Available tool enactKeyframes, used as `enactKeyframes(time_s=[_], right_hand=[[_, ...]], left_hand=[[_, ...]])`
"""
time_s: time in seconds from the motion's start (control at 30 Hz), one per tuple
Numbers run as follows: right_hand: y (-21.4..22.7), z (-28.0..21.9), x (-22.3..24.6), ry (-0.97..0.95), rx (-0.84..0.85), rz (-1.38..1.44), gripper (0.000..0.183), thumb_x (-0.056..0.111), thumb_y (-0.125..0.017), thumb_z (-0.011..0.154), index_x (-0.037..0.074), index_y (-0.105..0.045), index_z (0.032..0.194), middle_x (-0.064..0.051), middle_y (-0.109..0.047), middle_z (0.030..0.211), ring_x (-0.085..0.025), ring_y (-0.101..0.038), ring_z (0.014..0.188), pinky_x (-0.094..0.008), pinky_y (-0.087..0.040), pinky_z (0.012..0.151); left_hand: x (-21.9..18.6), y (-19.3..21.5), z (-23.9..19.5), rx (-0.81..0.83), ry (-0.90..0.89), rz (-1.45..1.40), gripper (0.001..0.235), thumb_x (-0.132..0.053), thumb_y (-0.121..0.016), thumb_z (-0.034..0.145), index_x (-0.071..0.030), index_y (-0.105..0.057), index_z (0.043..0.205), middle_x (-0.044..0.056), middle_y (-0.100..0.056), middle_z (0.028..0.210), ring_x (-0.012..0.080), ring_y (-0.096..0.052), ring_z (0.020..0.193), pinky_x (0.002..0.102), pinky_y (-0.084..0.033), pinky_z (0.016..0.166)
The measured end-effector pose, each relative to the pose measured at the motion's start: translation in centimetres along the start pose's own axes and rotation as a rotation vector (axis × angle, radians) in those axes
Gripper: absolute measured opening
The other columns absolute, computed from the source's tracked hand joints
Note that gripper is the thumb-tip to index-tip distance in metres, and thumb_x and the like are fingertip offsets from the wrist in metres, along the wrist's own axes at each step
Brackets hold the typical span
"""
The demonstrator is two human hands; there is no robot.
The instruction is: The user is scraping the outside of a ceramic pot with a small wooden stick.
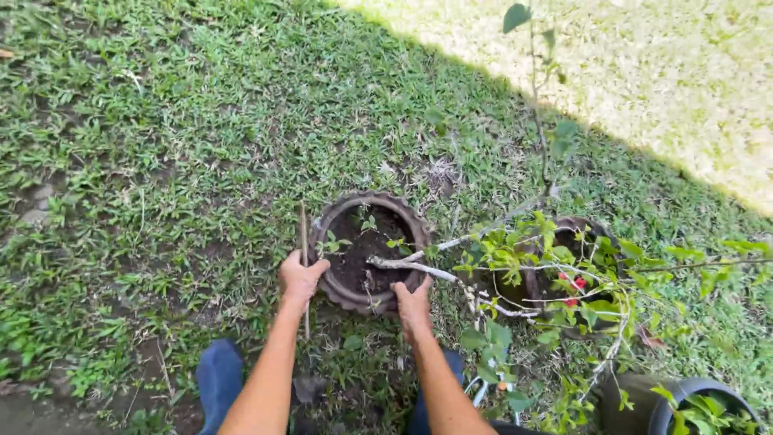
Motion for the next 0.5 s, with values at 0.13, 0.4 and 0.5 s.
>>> enactKeyframes(time_s=[0.13,0.4,0.5], right_hand=[[0.6,2.4,-3.4,0.157,0.004,-0.121,0.087,0.012,-0.071,0.073,0.013,-0.03,0.15,-0.011,-0.06,0.124,-0.024,-0.062,0.102,-0.04,-0.057,0.086],[-3.7,5.0,-4.6,0.195,0.235,-0.34,0.098,0.019,-0.075,0.074,0.008,-0.021,0.156,-0.013,-0.056,0.138,-0.023,-0.058,0.119,-0.036,-0.048,0.103],[-3.1,10.8,-7.1,0.356,0.308,-0.515,0.095,0.022,-0.077,0.078,-0.001,-0.024,0.153,-0.018,-0.059,0.137,-0.025,-0.06,0.121,-0.036,-0.047,0.106]], left_hand=[[1.8,1.2,-2.1,-0.042,-0.026,-0.031,0.028,-0.015,-0.086,0.071,-0.004,-0.072,0.092,0.0,-0.069,0.074,0.0117,-0.059,0.062,0.03,-0.051,0.06],[3.5,6.8,-5.0,-0.149,0.257,-0.328,0.034,-0.014,-0.087,0.073,-0.006,-0.062,0.095,0.001,-0.058,0.07,0.0111,-0.044,0.043,0.029,-0.032,0.032],[-0.7,7.5,-7.4,-0.167,0.34,-0.27,0.036,-0.014,-0.086,0.073,-0.008,-0.061,0.099,0.001,-0.057,0.07,0.0121,-0.044,0.042,0.029,-0.033,0.03]])
Point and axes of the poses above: each hand's wrist, its own z-axis towards the middle knuckle, its own y-axis out of the back of the hand, x = y × z, the point moved 4 cm from there along z, towards the middle knuckle
